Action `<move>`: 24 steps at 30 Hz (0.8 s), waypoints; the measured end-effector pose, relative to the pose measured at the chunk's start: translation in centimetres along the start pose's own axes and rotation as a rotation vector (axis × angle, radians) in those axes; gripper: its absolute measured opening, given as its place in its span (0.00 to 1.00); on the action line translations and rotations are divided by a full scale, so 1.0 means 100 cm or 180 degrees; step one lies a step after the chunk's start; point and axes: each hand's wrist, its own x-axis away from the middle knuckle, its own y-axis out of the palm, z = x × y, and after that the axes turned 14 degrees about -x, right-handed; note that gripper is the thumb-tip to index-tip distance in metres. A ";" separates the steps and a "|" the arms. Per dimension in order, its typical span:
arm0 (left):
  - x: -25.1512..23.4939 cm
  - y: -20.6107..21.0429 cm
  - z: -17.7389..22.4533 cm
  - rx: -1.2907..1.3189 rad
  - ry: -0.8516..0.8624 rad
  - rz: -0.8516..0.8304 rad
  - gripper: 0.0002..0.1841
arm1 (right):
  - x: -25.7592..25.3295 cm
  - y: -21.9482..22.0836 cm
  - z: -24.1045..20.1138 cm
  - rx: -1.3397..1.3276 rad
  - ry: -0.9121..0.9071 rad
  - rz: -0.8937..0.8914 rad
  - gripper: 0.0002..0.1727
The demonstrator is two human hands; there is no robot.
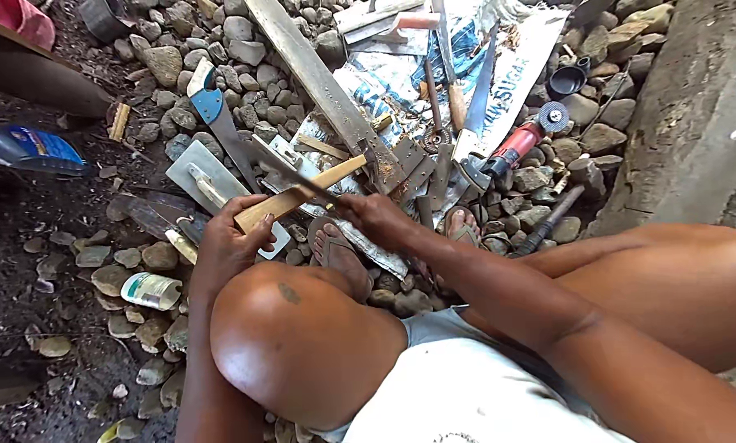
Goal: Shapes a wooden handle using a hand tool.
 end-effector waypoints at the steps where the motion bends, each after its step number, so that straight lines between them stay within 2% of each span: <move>1: 0.001 0.000 -0.001 -0.0004 -0.0001 0.0008 0.18 | -0.008 -0.007 0.013 0.0002 0.0302 0.0100 0.17; 4: 0.002 0.001 -0.005 0.0024 -0.0010 0.0023 0.18 | -0.031 -0.027 0.060 -0.0073 0.1236 0.0521 0.24; 6: 0.001 0.000 -0.006 0.0067 0.0012 0.0017 0.18 | -0.035 -0.030 0.082 -0.0083 0.1508 0.0608 0.24; 8: 0.000 -0.001 -0.008 0.0106 0.0011 -0.0004 0.18 | -0.034 -0.025 0.084 -0.0053 0.1559 0.0550 0.24; 10: 0.000 0.000 -0.008 0.0146 -0.0013 -0.0002 0.17 | -0.026 -0.014 0.066 -0.0109 0.1359 0.0445 0.23; 14: 0.000 0.002 0.001 0.0126 -0.0154 0.0054 0.16 | 0.002 0.022 -0.002 -0.0181 0.0229 0.0287 0.13; 16: 0.001 0.002 0.004 0.0098 -0.0158 0.0054 0.16 | 0.002 0.023 -0.019 -0.0323 -0.0009 0.0070 0.13; 19: 0.007 0.004 0.007 0.0065 -0.0253 0.0045 0.18 | -0.014 0.002 0.008 -0.1024 0.0498 -0.0224 0.22; 22: 0.009 0.004 0.002 0.0076 -0.0232 0.0056 0.17 | -0.022 -0.015 0.071 -0.1537 0.1319 0.0195 0.25; 24: 0.004 0.001 -0.004 0.0120 -0.0087 0.0001 0.18 | -0.022 -0.024 0.095 -0.1482 0.1662 0.0460 0.25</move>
